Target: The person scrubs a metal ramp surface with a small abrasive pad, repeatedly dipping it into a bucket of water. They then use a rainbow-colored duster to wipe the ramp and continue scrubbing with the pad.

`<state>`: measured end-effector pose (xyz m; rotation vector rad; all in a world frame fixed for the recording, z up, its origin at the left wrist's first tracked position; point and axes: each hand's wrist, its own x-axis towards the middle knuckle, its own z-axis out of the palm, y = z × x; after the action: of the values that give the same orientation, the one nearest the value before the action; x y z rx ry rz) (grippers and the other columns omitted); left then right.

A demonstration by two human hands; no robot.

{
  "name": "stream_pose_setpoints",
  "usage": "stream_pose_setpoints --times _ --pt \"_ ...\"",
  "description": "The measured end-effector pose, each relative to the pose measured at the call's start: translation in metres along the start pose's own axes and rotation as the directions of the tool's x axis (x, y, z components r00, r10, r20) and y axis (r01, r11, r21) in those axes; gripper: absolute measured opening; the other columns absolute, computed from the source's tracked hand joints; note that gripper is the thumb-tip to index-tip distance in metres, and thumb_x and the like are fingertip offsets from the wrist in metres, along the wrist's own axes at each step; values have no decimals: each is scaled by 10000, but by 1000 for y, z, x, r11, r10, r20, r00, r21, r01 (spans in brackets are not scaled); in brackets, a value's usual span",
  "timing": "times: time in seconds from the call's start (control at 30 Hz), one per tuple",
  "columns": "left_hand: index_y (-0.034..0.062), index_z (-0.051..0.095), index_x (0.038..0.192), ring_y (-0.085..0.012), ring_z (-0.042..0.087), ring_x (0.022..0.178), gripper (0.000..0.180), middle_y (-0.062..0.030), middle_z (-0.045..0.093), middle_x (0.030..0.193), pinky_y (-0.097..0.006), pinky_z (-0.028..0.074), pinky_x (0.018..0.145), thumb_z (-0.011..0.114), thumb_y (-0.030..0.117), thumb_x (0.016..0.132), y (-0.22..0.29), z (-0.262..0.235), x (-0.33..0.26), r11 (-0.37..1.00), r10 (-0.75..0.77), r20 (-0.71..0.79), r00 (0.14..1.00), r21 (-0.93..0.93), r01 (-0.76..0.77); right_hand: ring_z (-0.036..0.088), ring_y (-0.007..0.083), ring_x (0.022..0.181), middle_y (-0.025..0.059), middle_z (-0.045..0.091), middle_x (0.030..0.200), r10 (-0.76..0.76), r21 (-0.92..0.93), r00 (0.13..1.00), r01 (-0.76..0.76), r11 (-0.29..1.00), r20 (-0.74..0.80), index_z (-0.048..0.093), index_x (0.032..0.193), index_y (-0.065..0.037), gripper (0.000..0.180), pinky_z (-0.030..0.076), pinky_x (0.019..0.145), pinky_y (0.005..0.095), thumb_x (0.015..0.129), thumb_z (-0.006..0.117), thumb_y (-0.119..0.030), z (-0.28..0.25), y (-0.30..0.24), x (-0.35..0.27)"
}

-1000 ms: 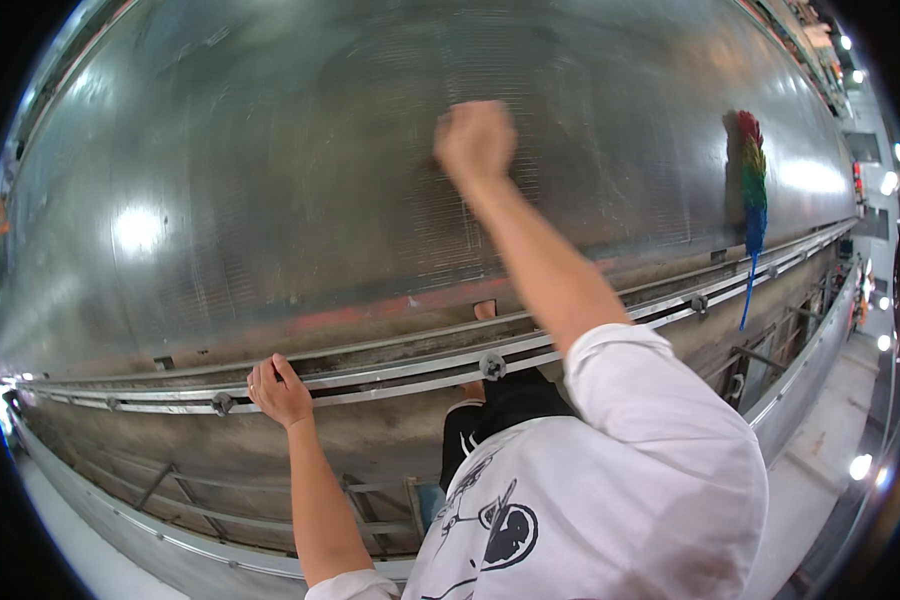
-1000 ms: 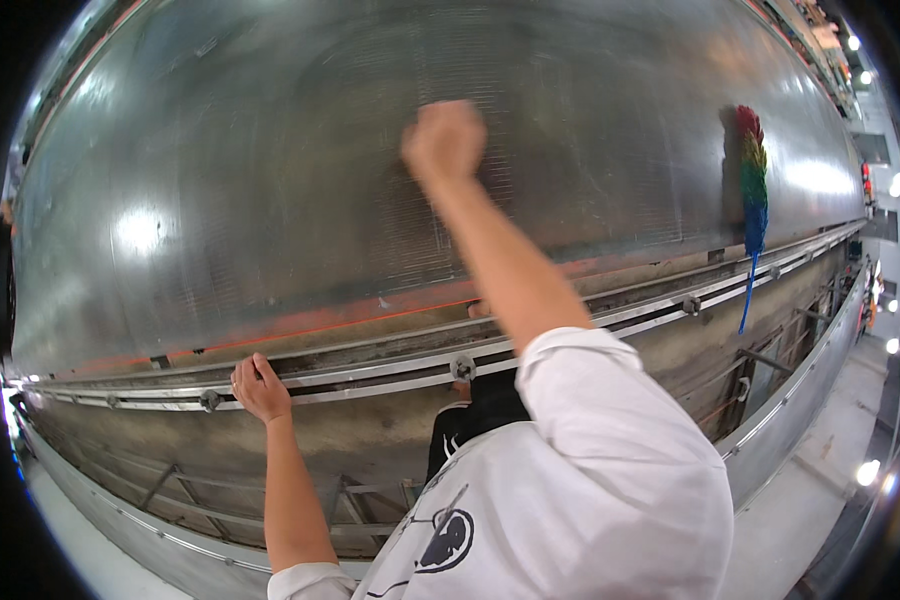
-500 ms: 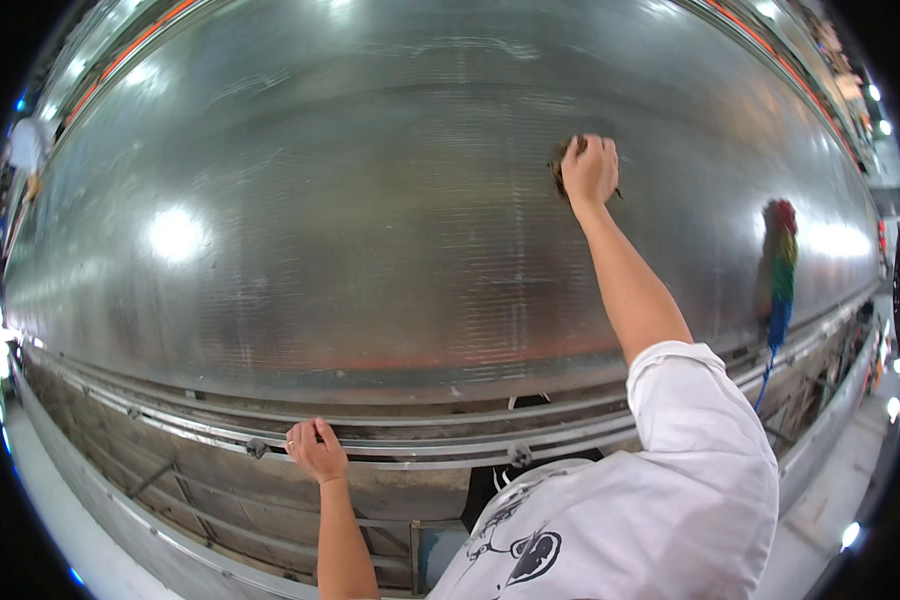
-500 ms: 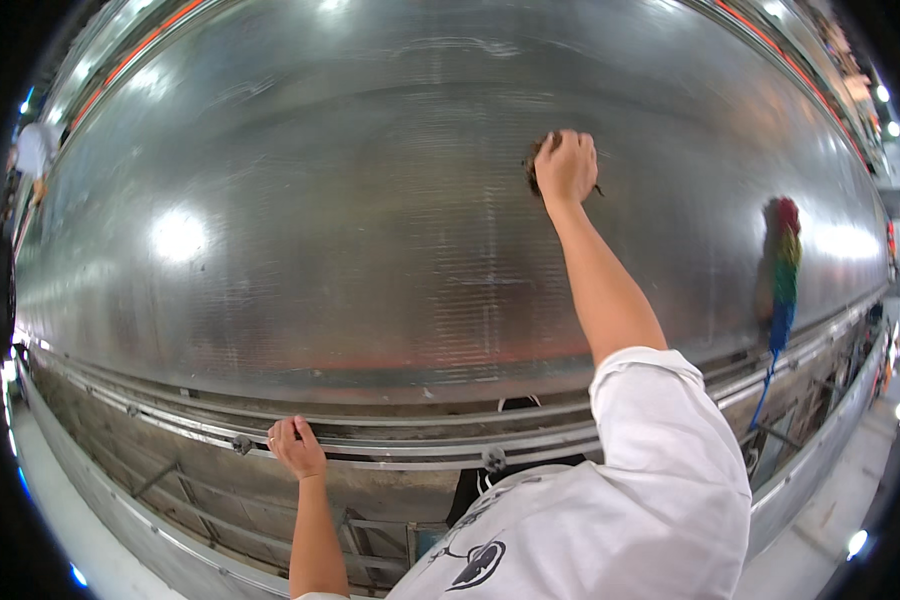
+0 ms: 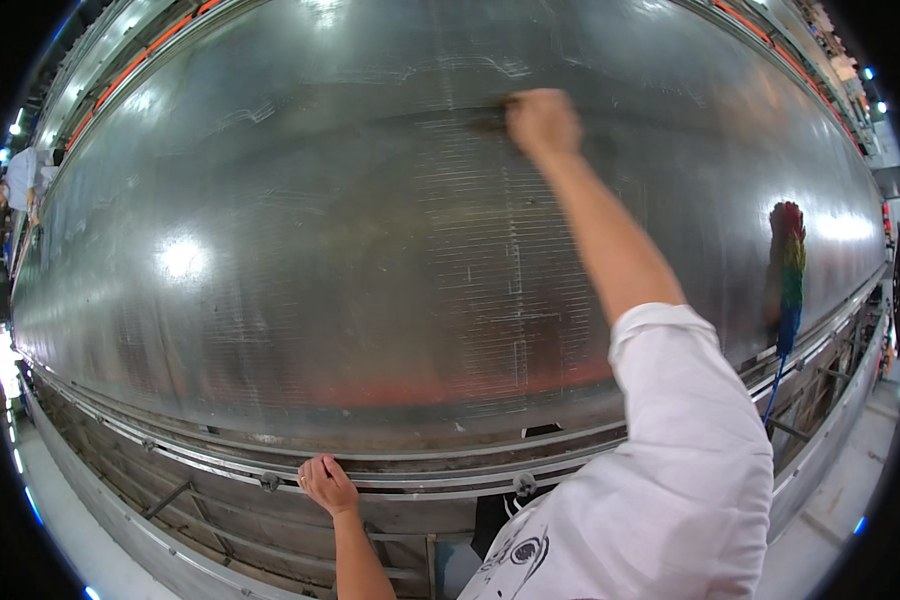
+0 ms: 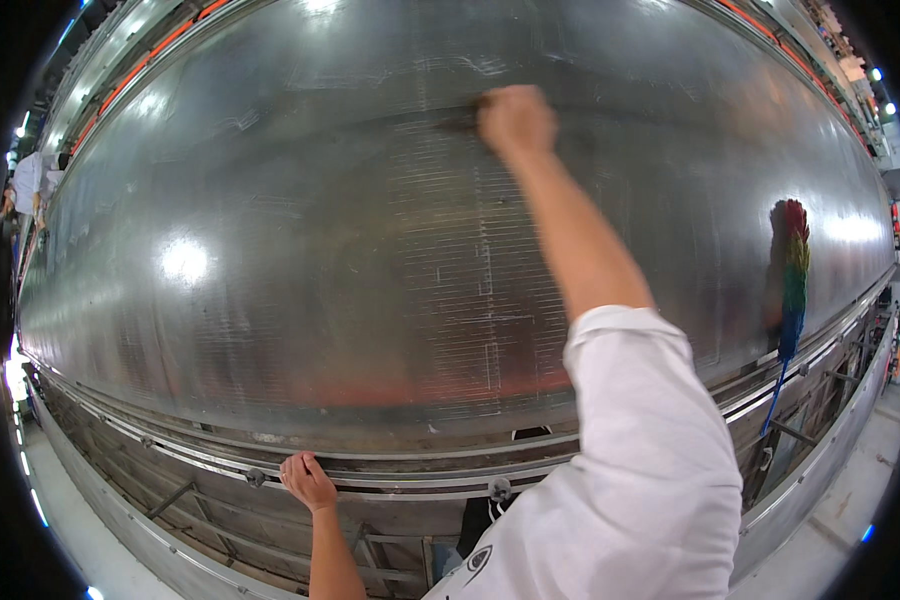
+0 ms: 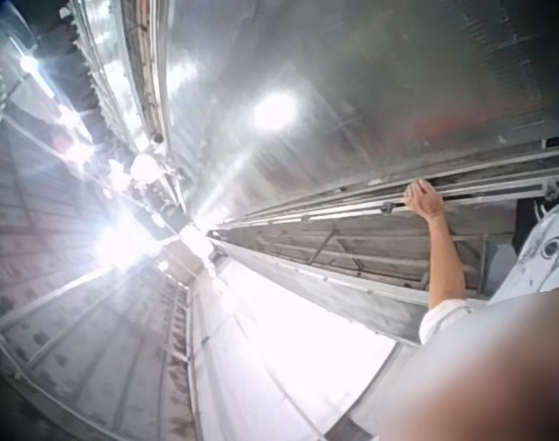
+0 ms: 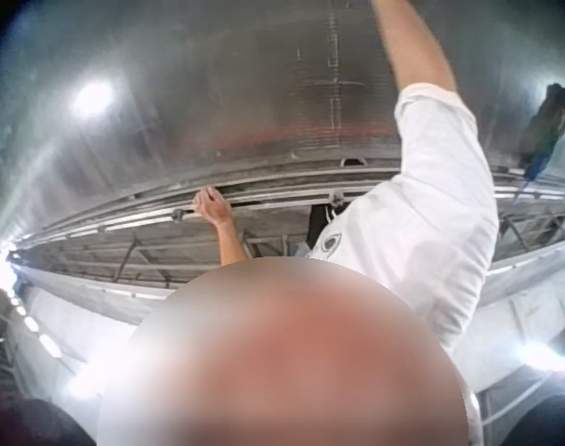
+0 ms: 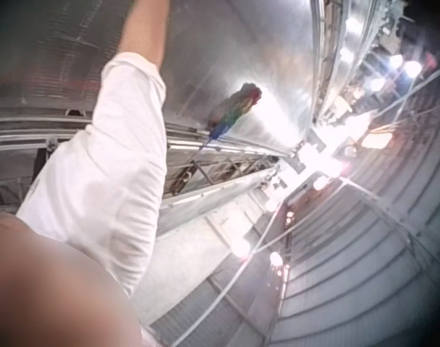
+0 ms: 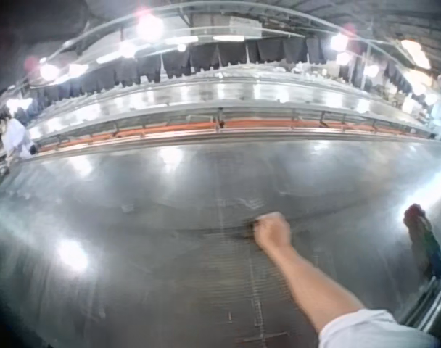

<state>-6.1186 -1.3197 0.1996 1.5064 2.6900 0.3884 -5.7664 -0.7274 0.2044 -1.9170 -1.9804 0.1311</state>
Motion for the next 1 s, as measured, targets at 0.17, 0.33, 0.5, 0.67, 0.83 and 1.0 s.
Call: stream_pose_setpoints --times 0.17,0.33,0.5,0.67,0.83,1.0 --pt "66 677 891 -352 595 933 235 -107 662 896 -469 431 884 563 235 1007 9 5 5 1000 -7 19 1000 -13 7 675 355 1097 189 722 1124 309 -79 898 -349 934 -313 772 1077 -69 278 548 925 493 980 625 -283 -8 138 -23" --pt "57 673 896 -358 600 939 245 -115 662 896 -481 438 889 568 245 1013 3 1 6 999 34 -14 999 -15 -34 670 361 891 170 711 889 -204 164 934 259 952 -294 740 866 -43 151 525 769 508 814 677 -170 38 -102 -149" --pt "81 677 900 -353 609 947 201 -112 671 904 -487 450 881 587 227 1004 -11 -3 -4 999 25 -90 996 -30 -28 670 364 936 148 713 936 -620 455 777 517 725 107 757 924 -74 190 532 807 494 811 756 -227 11 -199 -273" --pt "135 679 895 -304 643 938 133 -62 677 907 -471 458 925 627 238 961 -9 -3 1 974 21 -164 986 -220 -57 662 371 1054 155 717 1080 -220 88 975 222 971 -36 735 1120 -37 250 517 938 478 959 682 -220 -42 -31 -293" --pt "119 665 955 -315 637 986 151 -72 678 956 -467 458 929 617 259 986 -17 -23 4 806 39 -61 997 -588 -68 658 385 1012 165 711 1027 210 -165 952 -249 954 -223 732 1050 -54 327 512 913 485 1007 636 -364 -43 -7 -395" --pt "38 664 1063 -354 614 1026 139 -158 654 1018 -437 480 945 653 140 969 -115 -95 75 517 205 -103 973 -833 -197 632 342 1005 117 691 1003 -136 109 982 150 983 -130 705 987 -88 502 475 890 487 865 779 -569 -3 -251 -461"
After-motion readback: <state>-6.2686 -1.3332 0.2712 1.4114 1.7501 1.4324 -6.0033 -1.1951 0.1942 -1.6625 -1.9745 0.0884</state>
